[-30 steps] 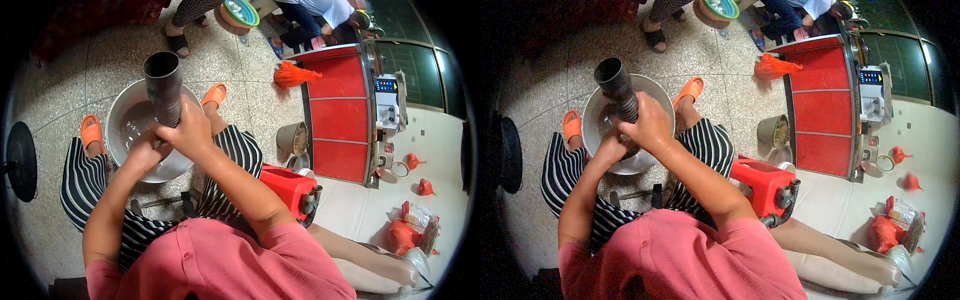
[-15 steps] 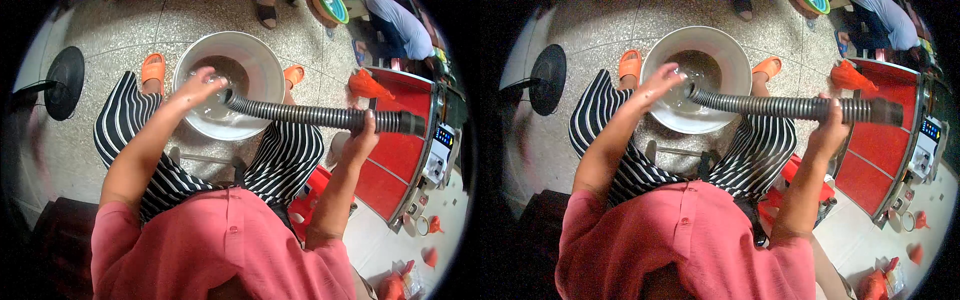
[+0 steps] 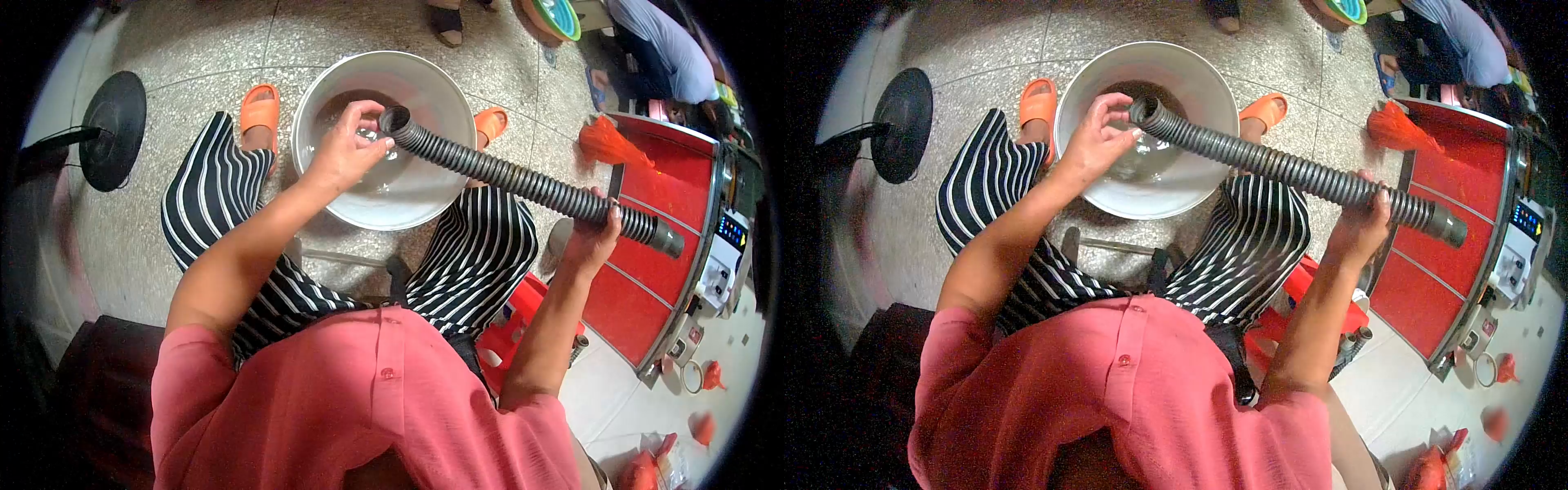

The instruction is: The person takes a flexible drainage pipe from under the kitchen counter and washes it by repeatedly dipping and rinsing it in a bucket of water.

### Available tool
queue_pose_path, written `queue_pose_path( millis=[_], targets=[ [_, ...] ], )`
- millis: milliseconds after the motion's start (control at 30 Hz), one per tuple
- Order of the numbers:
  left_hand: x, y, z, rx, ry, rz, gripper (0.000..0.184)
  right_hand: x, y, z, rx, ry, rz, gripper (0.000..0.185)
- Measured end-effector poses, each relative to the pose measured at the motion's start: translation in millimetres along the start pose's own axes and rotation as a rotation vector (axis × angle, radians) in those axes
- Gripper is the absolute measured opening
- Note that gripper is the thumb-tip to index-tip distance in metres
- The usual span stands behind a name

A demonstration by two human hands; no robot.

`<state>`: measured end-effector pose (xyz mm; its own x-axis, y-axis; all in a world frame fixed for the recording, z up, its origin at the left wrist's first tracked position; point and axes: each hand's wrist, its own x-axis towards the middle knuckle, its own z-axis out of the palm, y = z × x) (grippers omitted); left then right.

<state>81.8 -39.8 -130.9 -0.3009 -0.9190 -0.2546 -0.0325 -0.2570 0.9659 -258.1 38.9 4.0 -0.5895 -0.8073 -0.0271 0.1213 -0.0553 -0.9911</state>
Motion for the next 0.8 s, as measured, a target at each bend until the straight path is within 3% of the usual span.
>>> queue_pose_path(
  millis=[133, 200, 300, 433, 533, 633, 733, 800],
  targets=[
    [2, -7, -7, 0.32, -0.195, 0.037, 0.027, -4, -1, 8, 0.028, -0.033, 0.012, 0.027],
    [-1, -15, -5, 0.349, -0.291, -0.031, 0.03, -5, -2, 10, 0.063, -0.061, 0.012, 0.028],
    [-3, 6, -7, 0.678, -0.416, -0.071, 0.032, -6, -1, 12, 0.099, -0.12, 0.021, 0.029],
    [-5, 5, -8, 0.523, -0.282, 0.009, 0.03, -9, 0, 12, 0.083, -0.169, 0.026, 0.031],
    [-2, -3, -7, 0.467, -0.205, -0.062, 0.029, -13, -2, 19, 0.104, -0.134, 0.011, 0.031],
    [-6, -16, 1, 0.432, 0.011, 0.178, 0.028, -12, -3, 19, 0.08, -0.17, -0.006, 0.03],
    [-3, -22, -3, 0.529, -0.077, 0.259, 0.027, -9, -6, 14, 0.069, -0.22, 0.017, 0.032],
    [-4, -16, -10, 0.663, -0.257, 0.125, 0.028, -9, -6, 18, 0.095, -0.286, 0.075, 0.035]
  ],
)
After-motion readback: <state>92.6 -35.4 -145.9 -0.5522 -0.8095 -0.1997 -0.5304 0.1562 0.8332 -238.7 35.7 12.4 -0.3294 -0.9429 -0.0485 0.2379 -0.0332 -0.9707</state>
